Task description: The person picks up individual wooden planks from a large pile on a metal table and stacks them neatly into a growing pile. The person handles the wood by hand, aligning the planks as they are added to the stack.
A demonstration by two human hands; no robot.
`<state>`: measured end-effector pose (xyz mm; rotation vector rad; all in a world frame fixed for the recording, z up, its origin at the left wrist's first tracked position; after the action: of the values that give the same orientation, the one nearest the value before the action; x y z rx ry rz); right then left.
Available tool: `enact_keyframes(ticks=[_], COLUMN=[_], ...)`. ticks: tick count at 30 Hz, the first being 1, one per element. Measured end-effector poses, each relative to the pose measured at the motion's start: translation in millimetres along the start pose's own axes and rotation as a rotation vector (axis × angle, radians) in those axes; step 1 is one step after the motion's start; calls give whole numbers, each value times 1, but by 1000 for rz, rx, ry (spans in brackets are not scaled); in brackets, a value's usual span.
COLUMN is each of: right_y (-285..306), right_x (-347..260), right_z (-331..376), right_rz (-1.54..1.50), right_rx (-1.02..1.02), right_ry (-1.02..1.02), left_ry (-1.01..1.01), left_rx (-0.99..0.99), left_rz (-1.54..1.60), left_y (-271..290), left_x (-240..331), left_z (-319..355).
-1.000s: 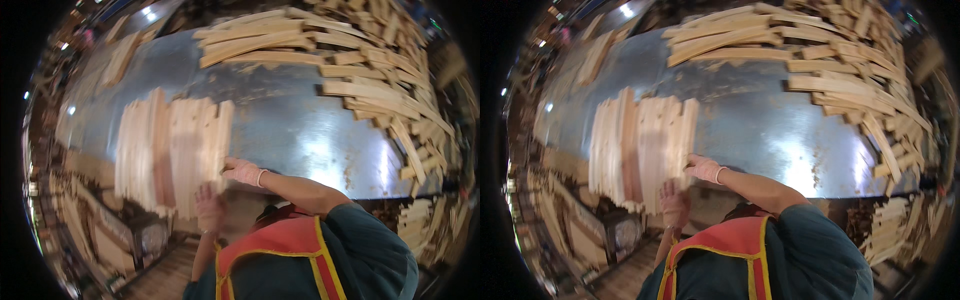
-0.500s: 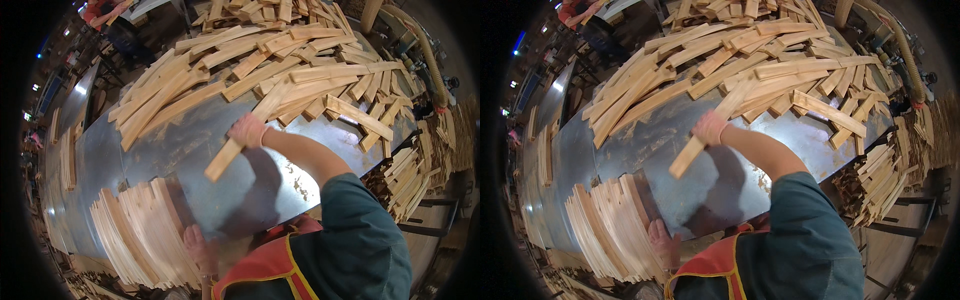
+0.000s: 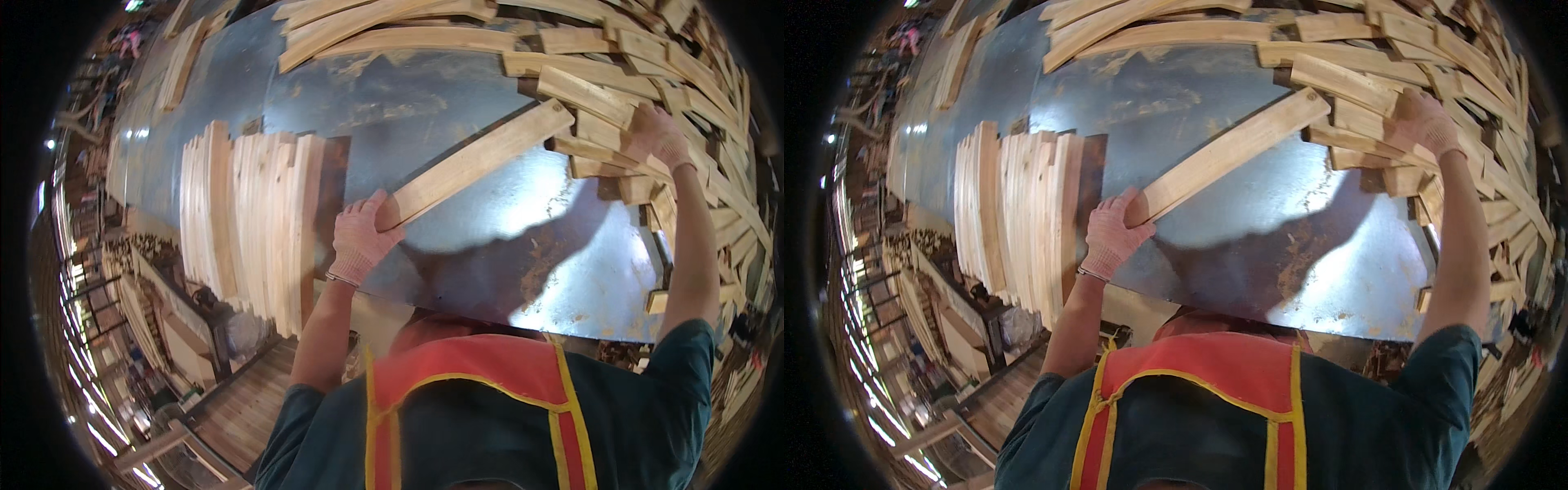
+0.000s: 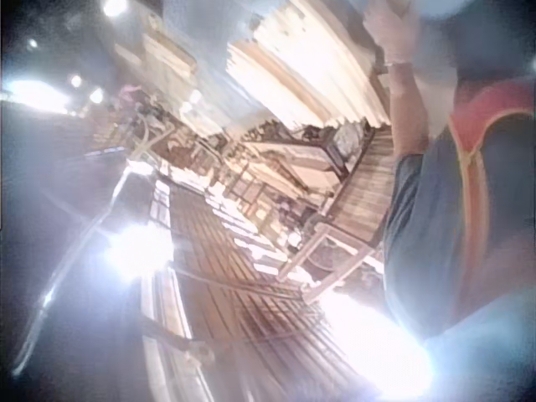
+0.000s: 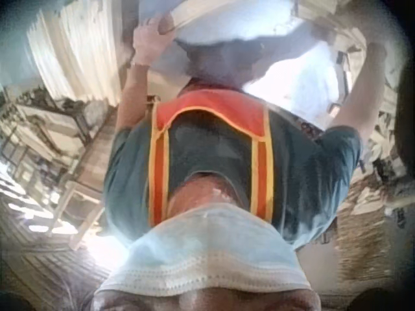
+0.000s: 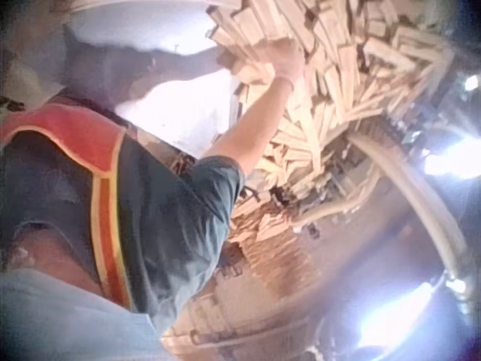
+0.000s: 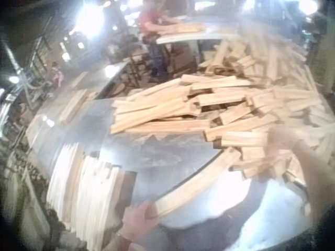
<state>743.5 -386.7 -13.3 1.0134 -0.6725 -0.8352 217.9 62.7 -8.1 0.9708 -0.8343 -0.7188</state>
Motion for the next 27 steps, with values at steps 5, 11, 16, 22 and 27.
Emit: enact_keyframes(ticks=[5,11,16,22,27], right_y=[-5,-20,-26,-41,-47], right_x=[-82,-191,-310,-576,-715], right_z=[38,108,141,169,207], right_rz=[-649,-79,-533,-665,-1016], right_rx=[-102,289,178,-252,-691], right_ry=[293,-66,14,168,489], left_ry=[394,357,251,293,423], left_rx=[-127,-97,158,383,348], left_rz=[520,1054,1163,1383,1435], left_y=[-4,-9,30,32,20], left_x=[-41,-49,-104,-172,-175], left_z=[37,76,127,163,169])
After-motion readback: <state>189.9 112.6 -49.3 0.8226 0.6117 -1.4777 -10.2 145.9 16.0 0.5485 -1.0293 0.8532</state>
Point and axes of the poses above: each hand's wrist, its own z-axis away from the middle knuckle, its own y-axis out of the back of the hand, x = y × z, the point moved 8 cm from there along -z, towards the middle knuckle, and after that the axes turned 3 degrees about -y, right-handed, at the moved point
